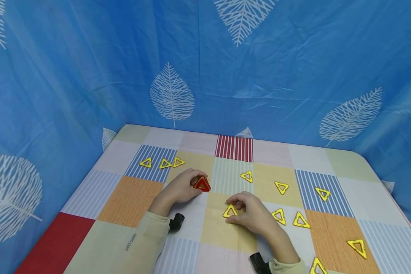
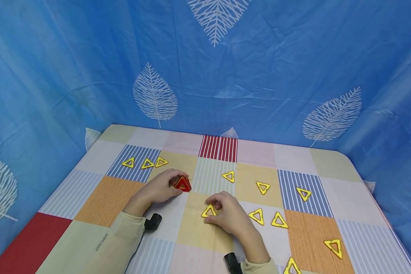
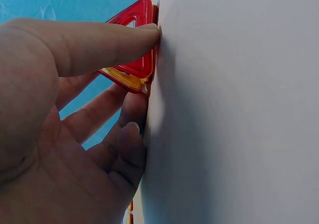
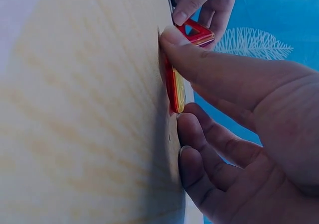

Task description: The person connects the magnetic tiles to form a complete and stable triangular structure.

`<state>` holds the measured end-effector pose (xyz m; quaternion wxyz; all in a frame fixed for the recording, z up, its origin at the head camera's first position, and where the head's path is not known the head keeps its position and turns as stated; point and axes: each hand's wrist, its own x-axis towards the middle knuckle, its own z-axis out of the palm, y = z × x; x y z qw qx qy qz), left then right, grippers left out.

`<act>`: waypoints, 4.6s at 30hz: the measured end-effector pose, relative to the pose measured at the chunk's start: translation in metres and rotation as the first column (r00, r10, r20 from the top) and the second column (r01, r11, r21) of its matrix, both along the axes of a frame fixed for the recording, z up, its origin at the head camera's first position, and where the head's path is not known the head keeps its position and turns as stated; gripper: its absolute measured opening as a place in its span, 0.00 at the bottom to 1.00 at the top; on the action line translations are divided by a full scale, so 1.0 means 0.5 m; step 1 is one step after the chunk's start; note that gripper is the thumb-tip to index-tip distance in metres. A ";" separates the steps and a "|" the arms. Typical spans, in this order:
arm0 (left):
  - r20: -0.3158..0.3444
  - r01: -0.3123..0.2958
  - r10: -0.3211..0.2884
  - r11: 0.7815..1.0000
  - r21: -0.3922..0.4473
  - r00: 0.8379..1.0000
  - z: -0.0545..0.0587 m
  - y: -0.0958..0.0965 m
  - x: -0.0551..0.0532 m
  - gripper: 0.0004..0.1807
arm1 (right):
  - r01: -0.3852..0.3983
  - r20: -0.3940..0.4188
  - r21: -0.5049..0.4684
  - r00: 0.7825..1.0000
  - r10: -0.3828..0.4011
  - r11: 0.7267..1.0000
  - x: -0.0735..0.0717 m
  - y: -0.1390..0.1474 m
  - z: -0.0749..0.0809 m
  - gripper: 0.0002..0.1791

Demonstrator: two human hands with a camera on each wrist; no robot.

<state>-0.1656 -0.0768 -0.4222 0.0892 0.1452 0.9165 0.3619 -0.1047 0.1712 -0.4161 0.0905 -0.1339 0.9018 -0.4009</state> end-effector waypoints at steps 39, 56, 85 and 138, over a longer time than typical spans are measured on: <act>0.012 0.009 -0.009 1.000 0.022 1.000 0.002 0.000 0.000 0.25 | 0.117 0.056 0.061 0.991 -0.121 0.991 -0.009 0.156 0.048 0.38; 0.018 0.009 -0.009 1.000 0.024 1.000 0.001 0.000 0.001 0.27 | 0.084 0.154 0.049 0.984 -0.091 0.995 -0.004 0.222 0.039 0.40; -0.255 0.285 -0.218 0.922 0.264 0.942 0.039 0.046 0.017 0.17 | 0.038 0.217 0.058 0.975 -0.050 0.998 -0.005 0.245 0.036 0.32; 0.112 0.410 -0.422 0.904 0.119 0.899 0.016 0.079 0.032 0.20 | 0.075 0.216 0.043 0.973 -0.082 0.996 -0.004 0.224 0.028 0.20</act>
